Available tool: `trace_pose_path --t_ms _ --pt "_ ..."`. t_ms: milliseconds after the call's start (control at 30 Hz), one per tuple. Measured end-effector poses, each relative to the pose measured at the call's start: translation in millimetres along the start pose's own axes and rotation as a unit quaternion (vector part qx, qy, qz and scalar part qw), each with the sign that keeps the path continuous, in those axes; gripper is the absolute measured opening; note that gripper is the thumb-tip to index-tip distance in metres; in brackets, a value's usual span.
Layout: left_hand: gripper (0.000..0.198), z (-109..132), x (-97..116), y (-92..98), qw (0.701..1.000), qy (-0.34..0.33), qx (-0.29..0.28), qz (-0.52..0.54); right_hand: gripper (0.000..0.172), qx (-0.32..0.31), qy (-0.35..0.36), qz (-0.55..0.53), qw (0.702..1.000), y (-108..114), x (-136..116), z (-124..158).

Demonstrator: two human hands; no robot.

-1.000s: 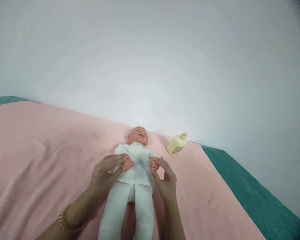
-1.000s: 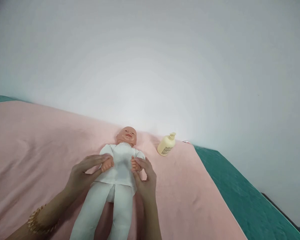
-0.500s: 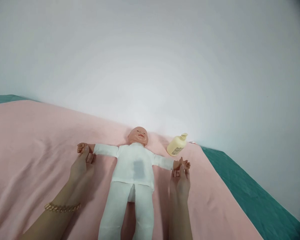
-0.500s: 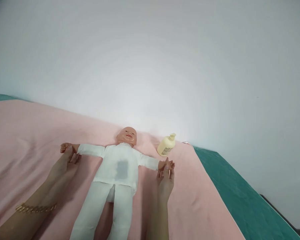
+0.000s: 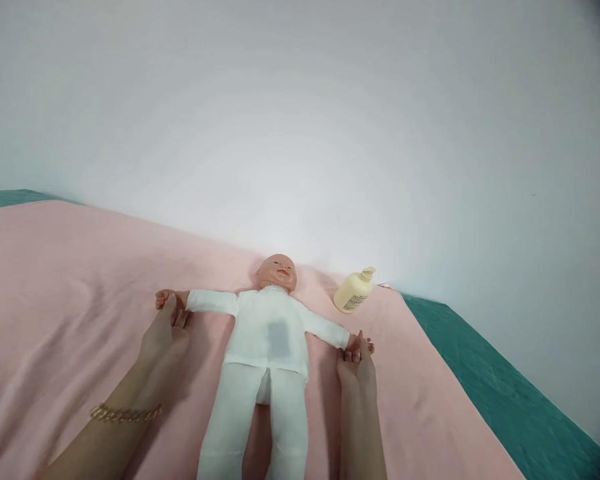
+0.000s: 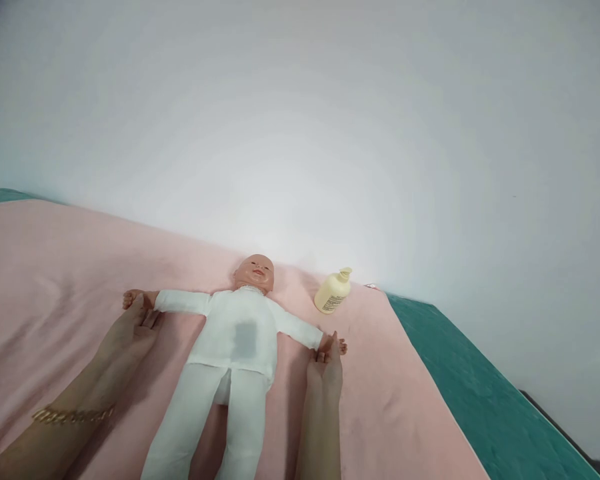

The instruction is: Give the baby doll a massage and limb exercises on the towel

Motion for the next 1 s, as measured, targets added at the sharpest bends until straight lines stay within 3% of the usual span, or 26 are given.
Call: trace_pose_path --t_ms 167,267,367,500,567,700,867,933,1000 --pt "0.013 3 7 -8.5 0.999 -0.028 -0.008 0.032 0.033 -0.001 0.007 0.006 1.0 -2 -3 4" --pt "0.008 4 13 -21.9 0.994 -0.055 -0.088 0.033 0.036 -0.004 -0.013 -0.001 1.0 -11 -10 16" --pt "0.012 12 18 -35.9 0.98 -0.087 -0.177 -0.015 0.039 -0.033 -0.03 -0.028 0.999 -31 -26 37" --pt "0.033 26 21 -39.8 0.969 -0.134 -0.175 -0.115 0.037 -0.075 0.037 -0.012 0.996 -62 -51 68" --pt "0.042 36 17 -46.8 0.947 -0.138 -0.23 -0.179 0.037 -0.094 0.076 0.018 0.992 -73 -56 81" --pt "0.043 55 7 -63.8 0.855 -0.196 -0.385 -0.285 0.033 -0.183 0.139 0.13 0.965 -93 -52 103" --pt "0.031 77 3 -80.2 0.667 -0.378 -0.53 -0.363 0.027 -0.298 0.25 0.256 0.885 -114 -45 126" --pt "0.034 83 -1 -82.1 0.598 -0.414 -0.571 -0.381 0.03 -0.322 0.308 0.285 0.849 -121 -44 134" --pt "0.035 86 -5 -82.3 0.548 -0.432 -0.591 -0.406 0.036 -0.338 0.35 0.313 0.816 -126 -43 141"
Point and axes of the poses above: each hand's wrist, its own z-axis away from the middle knuckle, its own y-axis out of the back of the hand, x = y × z, the point moved 7 cm from there along -z, towards the middle knuckle, and after that the axes turned 14 degrees about -y, right-handed, at the moved point
